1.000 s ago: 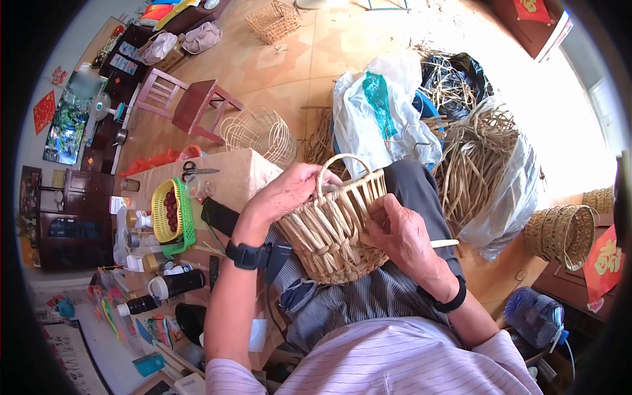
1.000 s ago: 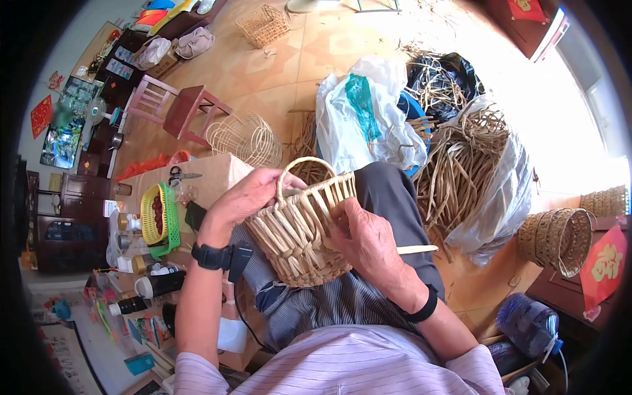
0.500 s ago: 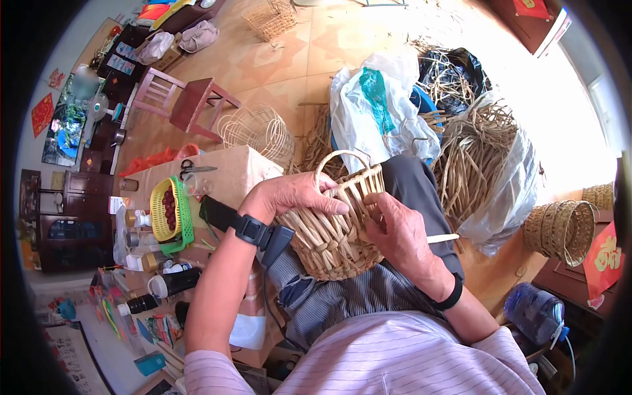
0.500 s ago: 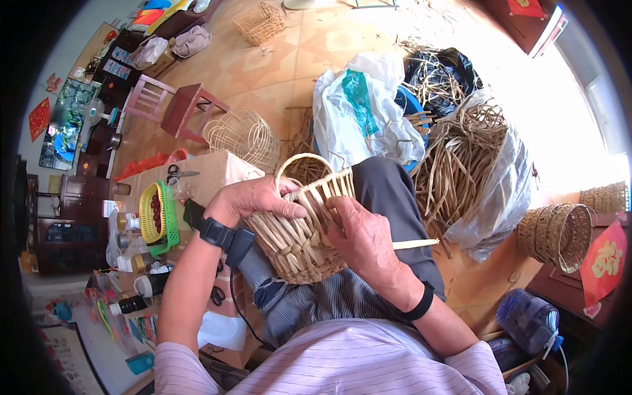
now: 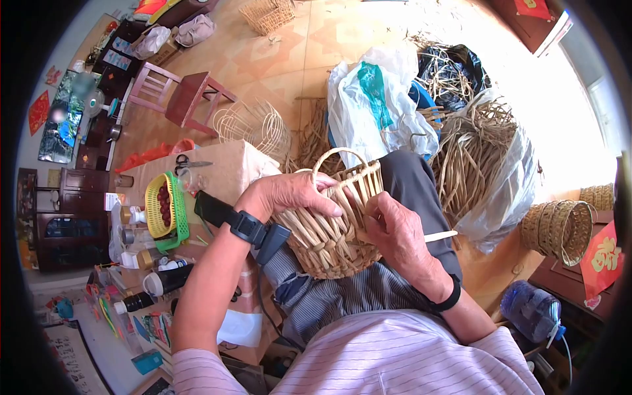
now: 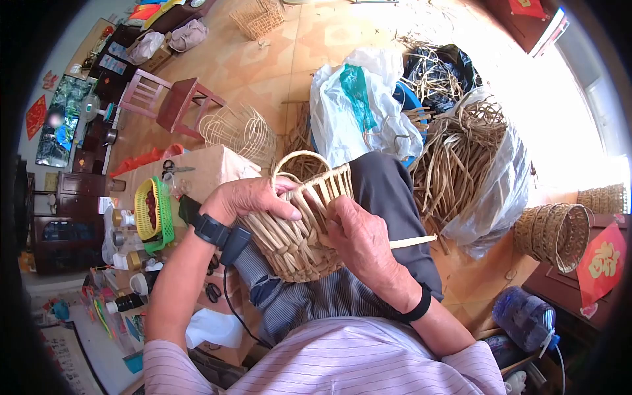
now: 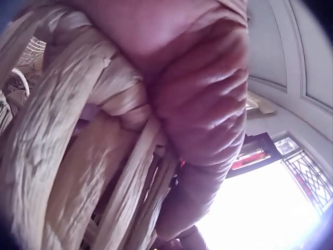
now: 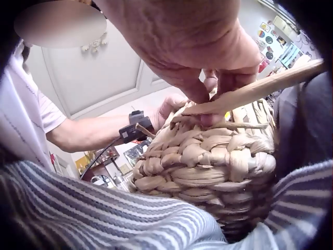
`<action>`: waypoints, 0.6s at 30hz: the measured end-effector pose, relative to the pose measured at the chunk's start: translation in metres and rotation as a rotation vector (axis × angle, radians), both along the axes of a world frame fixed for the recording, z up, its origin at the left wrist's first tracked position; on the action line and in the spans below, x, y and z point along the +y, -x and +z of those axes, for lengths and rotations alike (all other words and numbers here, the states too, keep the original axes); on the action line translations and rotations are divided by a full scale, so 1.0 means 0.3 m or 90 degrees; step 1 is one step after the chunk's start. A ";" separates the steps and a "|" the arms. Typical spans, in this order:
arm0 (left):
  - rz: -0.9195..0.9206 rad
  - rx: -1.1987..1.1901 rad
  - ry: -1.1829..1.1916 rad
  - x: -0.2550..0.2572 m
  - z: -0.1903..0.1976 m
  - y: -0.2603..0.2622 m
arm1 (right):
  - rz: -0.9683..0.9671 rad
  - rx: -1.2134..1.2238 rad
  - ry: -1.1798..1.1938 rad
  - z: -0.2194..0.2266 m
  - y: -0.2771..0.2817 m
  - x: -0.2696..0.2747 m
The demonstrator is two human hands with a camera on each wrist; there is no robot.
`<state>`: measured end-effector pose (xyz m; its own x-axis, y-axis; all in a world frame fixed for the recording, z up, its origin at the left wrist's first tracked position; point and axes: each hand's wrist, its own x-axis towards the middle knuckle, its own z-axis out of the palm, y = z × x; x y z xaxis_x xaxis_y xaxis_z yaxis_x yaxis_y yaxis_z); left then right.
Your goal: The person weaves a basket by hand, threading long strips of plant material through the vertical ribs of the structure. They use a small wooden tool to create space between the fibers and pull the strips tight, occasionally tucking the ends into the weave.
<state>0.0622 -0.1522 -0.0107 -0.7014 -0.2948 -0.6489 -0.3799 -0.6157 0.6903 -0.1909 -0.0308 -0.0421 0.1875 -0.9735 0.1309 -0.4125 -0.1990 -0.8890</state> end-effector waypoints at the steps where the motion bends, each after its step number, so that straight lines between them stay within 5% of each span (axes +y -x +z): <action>1: 0.007 0.006 -0.024 0.002 -0.005 0.000 | 0.001 0.003 -0.003 0.000 -0.001 0.002; 18: -0.002 -0.081 -0.019 0.005 0.069 0.022 | 0.012 0.026 0.004 -0.001 0.005 0.005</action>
